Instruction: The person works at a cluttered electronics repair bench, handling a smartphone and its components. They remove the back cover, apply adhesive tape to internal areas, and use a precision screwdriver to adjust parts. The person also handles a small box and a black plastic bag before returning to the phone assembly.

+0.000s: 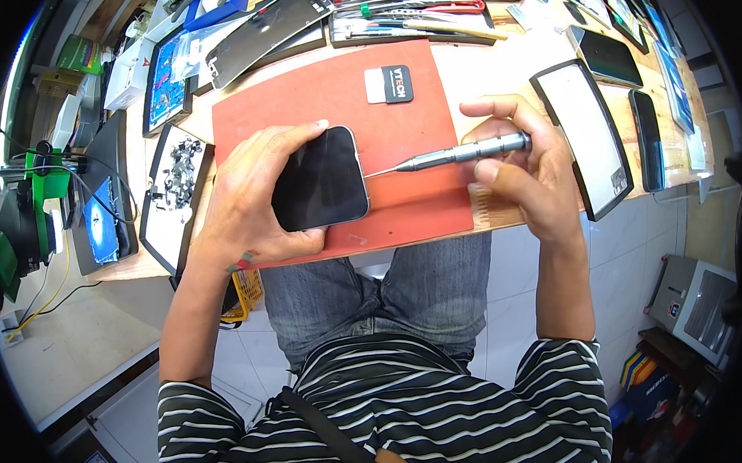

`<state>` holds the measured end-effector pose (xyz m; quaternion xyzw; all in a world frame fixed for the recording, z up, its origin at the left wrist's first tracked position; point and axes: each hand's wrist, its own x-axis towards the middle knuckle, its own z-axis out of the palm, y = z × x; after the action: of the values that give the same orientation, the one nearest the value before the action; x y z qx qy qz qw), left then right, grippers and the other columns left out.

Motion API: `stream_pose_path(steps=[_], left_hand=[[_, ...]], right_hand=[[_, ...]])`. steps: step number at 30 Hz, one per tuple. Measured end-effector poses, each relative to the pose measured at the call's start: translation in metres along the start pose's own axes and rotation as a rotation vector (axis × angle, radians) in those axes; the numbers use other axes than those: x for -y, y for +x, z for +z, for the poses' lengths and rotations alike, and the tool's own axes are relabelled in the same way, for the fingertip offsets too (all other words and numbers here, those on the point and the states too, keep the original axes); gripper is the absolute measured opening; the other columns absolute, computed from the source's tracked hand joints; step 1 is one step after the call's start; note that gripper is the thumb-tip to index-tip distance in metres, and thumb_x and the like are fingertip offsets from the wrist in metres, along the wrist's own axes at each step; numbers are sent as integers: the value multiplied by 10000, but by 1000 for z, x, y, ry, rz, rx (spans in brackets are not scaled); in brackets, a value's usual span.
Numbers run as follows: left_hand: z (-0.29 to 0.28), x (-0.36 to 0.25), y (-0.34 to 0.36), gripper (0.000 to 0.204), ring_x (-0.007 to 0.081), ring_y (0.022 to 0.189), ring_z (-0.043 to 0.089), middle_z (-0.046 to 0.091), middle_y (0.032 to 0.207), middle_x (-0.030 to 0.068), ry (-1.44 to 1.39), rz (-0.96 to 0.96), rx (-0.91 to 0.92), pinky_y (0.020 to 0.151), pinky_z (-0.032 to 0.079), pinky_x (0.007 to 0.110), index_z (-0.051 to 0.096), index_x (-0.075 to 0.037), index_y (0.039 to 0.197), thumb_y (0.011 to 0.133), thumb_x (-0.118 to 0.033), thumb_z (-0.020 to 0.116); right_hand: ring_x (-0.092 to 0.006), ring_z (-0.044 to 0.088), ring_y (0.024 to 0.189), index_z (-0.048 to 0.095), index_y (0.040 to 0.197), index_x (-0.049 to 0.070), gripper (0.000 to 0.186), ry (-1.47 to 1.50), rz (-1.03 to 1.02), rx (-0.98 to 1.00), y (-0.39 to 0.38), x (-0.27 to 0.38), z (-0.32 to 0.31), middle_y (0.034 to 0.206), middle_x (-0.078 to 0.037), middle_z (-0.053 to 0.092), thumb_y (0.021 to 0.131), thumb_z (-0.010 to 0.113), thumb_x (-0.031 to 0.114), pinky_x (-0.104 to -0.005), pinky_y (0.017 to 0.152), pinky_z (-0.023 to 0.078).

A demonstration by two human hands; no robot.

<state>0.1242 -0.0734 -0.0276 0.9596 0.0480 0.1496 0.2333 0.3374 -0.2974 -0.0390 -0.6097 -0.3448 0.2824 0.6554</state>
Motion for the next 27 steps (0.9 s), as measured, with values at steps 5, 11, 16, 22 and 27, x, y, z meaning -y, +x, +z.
stream_pose_path(steps=[5, 11, 16, 22, 27], left_hand=[[-1, -1, -2, 868, 366, 1107, 664, 679, 1216, 162, 9, -16, 13, 963, 538, 456, 586, -85, 1391, 561, -201, 813], [1, -1, -1, 872, 366, 1115, 662, 677, 1221, 159, 2, -18, 5, 962, 538, 456, 580, -93, 1391, 559, -201, 814], [-1, -2, -1, 869, 371, 1098, 663, 676, 1209, 157, -1, -23, 10, 954, 539, 461, 579, -93, 1389, 559, -199, 815], [0, -3, -1, 867, 371, 1085, 662, 676, 1184, 155, -9, -37, -1, 948, 538, 462, 579, -92, 1385, 558, -200, 815], [0, -3, -2, 871, 368, 1079, 660, 675, 1180, 150, 18, -34, -4, 944, 537, 459, 579, -91, 1383, 552, -201, 817]], right_hand=[[-64, 646, 661, 662, 1222, -21, 263, 79, 204, 75, 0, 2, -10, 799, -16, 679, 1031, 673, 160, -202, 601, 543], [-70, 658, 789, 633, 1291, -17, 336, 40, 10, 62, -1, 0, -1, 928, -55, 692, 992, 707, 116, -198, 662, 539], [-77, 649, 812, 576, 1376, -25, 443, 57, 301, 159, 1, 4, -12, 1001, -74, 680, 974, 715, 97, -196, 628, 529], [-99, 674, 906, 539, 1405, -35, 507, 66, 194, 126, 2, 4, -10, 1065, -91, 663, 927, 704, 6, -213, 657, 572], [-80, 681, 794, 562, 1375, -30, 474, 86, 177, 79, 4, 3, -9, 912, -60, 687, 942, 727, 71, -193, 618, 550]])
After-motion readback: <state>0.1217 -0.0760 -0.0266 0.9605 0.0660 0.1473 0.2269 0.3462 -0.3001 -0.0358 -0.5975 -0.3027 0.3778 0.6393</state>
